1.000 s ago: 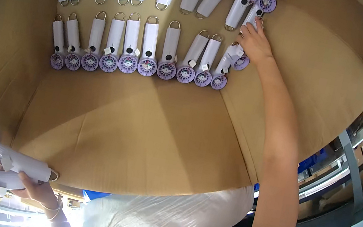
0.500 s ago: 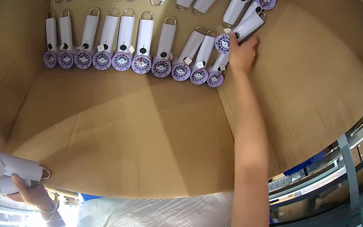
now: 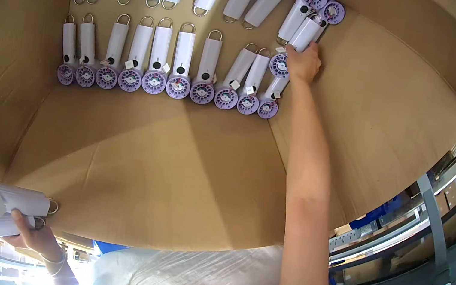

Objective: Assembling the internal components and housing of handheld portable fans using an electric screwdriver.

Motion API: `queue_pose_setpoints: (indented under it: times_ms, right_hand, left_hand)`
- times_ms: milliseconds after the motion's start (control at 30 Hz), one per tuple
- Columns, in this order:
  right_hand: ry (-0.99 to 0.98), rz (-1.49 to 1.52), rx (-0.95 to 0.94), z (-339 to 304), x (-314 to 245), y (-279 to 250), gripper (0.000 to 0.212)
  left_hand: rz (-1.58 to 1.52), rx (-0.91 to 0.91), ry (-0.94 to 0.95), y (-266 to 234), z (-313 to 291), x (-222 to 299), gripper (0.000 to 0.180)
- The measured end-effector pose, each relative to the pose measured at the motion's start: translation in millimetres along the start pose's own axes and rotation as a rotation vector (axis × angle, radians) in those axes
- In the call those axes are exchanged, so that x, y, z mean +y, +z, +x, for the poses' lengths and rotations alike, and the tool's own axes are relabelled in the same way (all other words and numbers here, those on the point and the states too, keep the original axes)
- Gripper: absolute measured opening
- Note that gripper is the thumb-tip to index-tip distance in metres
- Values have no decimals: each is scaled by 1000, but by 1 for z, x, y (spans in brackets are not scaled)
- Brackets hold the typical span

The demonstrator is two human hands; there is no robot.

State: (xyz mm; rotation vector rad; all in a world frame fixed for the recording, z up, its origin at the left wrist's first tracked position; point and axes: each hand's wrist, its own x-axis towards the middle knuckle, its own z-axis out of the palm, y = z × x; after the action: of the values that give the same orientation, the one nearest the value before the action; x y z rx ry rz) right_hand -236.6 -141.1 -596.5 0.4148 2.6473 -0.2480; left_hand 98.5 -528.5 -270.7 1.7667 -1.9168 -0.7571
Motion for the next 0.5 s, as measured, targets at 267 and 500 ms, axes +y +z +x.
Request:
queue_pose_setpoints:
  times_ms: [267, 500]
  right_hand:
    - [-84, 245, 43, 19, 14, -24, 54]
    - [-83, 17, -27, 40, 8, -24, 48]
  left_hand:
    - [-23, -26, 2, -1, 0, 3, 63]
    - [-17, -51, -6, 3, 4, 3, 68]
